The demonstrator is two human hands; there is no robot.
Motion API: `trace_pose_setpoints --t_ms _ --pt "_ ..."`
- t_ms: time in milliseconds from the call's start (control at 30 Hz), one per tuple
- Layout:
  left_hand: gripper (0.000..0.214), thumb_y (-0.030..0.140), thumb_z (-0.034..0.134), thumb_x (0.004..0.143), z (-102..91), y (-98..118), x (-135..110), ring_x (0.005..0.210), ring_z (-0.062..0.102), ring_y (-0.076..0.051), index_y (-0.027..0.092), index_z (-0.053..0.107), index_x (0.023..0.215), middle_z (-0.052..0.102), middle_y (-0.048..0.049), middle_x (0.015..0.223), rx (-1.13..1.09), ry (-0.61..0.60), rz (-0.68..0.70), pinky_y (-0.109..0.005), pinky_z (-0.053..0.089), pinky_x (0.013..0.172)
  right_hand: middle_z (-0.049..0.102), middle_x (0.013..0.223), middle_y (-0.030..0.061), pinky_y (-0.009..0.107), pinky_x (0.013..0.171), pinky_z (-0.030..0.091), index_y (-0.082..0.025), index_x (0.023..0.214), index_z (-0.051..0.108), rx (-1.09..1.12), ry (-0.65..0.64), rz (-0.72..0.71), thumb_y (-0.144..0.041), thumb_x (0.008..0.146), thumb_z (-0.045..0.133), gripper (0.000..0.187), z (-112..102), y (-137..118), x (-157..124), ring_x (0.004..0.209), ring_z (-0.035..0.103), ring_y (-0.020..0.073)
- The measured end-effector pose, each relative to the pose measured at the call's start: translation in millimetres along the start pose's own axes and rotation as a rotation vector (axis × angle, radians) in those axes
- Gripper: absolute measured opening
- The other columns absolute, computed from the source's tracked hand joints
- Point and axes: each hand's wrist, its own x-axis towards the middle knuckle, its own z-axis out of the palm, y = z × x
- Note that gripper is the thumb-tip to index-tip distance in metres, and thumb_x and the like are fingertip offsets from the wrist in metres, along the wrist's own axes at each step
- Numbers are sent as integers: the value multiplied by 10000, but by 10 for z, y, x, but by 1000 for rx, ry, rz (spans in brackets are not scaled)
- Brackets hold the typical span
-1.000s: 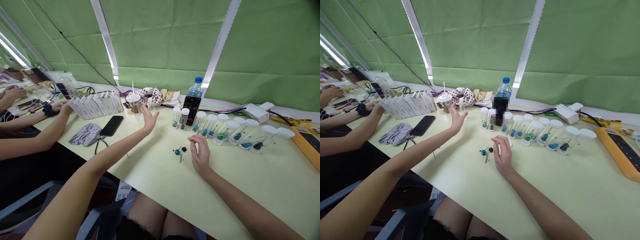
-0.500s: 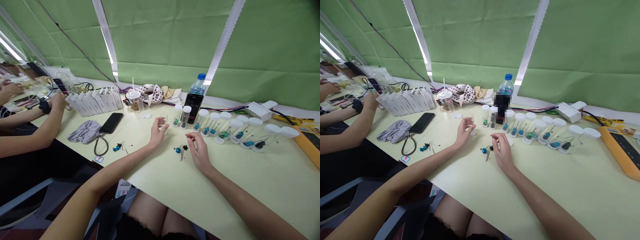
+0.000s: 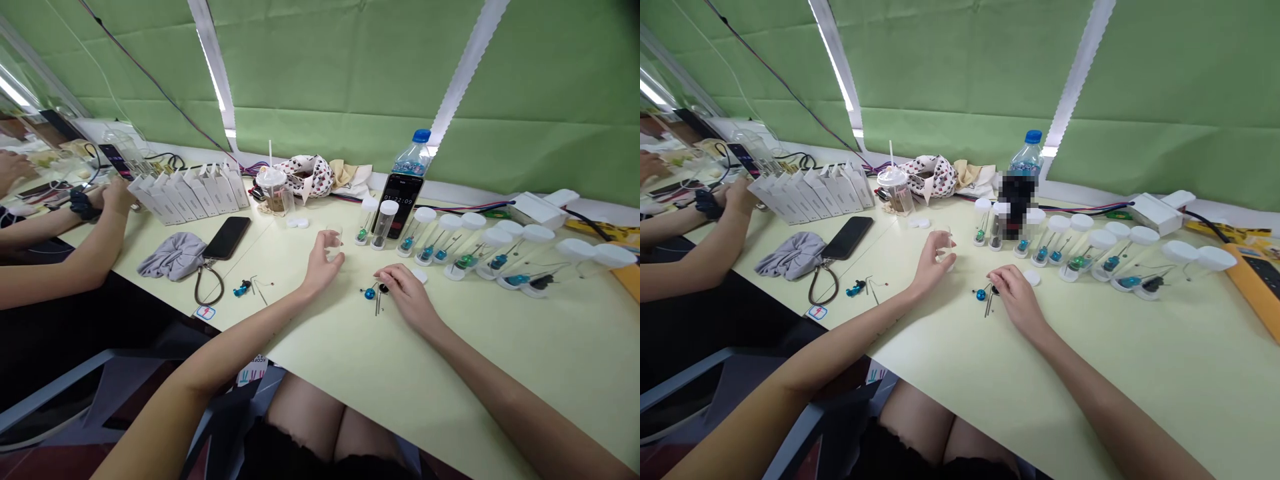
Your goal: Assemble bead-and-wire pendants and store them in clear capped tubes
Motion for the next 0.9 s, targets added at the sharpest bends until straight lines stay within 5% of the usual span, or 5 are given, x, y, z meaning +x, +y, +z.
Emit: trace_pose_setpoints --t_ms 267,400,533,667,900 --pt "488 370 540 820 -122 123 -137 1273 395 -283 253 338 1249 398 -123 1280 254 347 494 -471 357 1042 577 1065 73 389 824 499 -227 1001 614 -96 -34 -68 -398 901 554 207 -49 10 -153 911 594 208" --pt "297 294 525 860 -13 200 -268 1079 530 -226 245 452 1144 524 -92 1094 270 -152 803 -395 454 917 569 1062 77 395 802 503 -222 873 586 -176 -16 -77 -312 920 503 131 -122 72 -253 906 598 213" --pt "389 453 580 850 97 225 -268 1140 487 -253 198 505 1134 552 -122 1141 318 -531 645 -408 423 977 571 1049 78 414 827 481 -228 912 582 -294 40 -91 -268 926 481 110 -180 82 -290 963 575 236" --pt "398 480 662 784 105 128 -174 1120 469 -252 208 560 1056 544 -102 1134 307 -574 425 -408 421 970 562 1105 112 446 895 443 -229 1062 597 -450 102 -214 -221 941 463 182 -146 -15 -287 1065 511 268" --pt "168 306 701 773 128 -19 -110 1084 473 -230 199 635 884 541 -77 1086 300 -622 375 -384 427 955 521 1322 120 543 945 356 -300 1166 607 -647 -28 -305 -250 947 485 256 -29 -21 -255 1271 386 334"
